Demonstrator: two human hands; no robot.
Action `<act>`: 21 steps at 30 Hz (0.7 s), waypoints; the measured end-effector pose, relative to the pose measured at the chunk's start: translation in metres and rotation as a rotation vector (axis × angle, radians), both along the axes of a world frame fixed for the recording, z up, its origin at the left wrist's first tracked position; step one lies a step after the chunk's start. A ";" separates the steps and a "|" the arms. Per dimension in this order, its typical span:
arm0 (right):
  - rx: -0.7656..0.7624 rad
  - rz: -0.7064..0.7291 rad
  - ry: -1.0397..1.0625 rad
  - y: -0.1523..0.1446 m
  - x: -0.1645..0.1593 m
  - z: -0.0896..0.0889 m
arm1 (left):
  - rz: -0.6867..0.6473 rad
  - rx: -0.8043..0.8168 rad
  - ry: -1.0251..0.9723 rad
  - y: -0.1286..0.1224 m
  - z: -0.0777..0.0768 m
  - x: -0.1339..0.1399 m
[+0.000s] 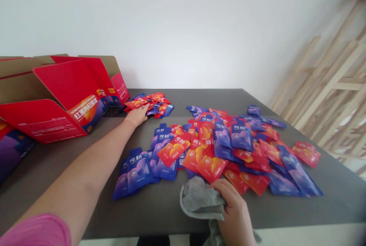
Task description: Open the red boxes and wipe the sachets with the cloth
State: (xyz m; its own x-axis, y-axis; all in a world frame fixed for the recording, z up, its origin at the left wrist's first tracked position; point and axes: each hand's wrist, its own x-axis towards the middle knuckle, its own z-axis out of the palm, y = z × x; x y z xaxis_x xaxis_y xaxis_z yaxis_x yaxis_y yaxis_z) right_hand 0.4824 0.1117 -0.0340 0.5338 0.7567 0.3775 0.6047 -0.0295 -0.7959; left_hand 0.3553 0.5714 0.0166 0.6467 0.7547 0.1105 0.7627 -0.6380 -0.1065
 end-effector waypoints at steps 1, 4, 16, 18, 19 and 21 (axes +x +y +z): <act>-0.006 -0.005 0.001 0.000 0.000 0.000 | 0.002 0.004 0.014 -0.003 0.001 -0.002; -0.020 -0.032 0.023 0.001 -0.002 0.003 | 0.009 0.018 0.045 -0.016 0.003 -0.012; -0.044 -0.060 0.004 0.002 -0.001 0.004 | 0.128 -0.045 0.045 -0.115 0.001 -0.119; -0.049 -0.058 -0.014 0.002 -0.001 0.004 | 0.157 -0.093 0.030 -0.118 0.005 -0.137; -0.056 -0.054 -0.021 0.002 -0.001 0.004 | 0.171 -0.115 0.020 -0.118 0.008 -0.145; -0.069 -0.047 -0.030 0.002 0.000 0.004 | 0.195 -0.145 -0.010 -0.118 0.013 -0.159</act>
State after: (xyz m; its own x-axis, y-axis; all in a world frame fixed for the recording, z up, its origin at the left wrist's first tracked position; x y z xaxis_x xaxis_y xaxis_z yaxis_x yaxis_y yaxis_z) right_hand 0.4826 0.1138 -0.0297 0.5583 0.7560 0.3418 0.6251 -0.1125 -0.7724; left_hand 0.1960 0.4535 0.0295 0.4868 0.8735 -0.0024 0.8734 -0.4868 -0.0163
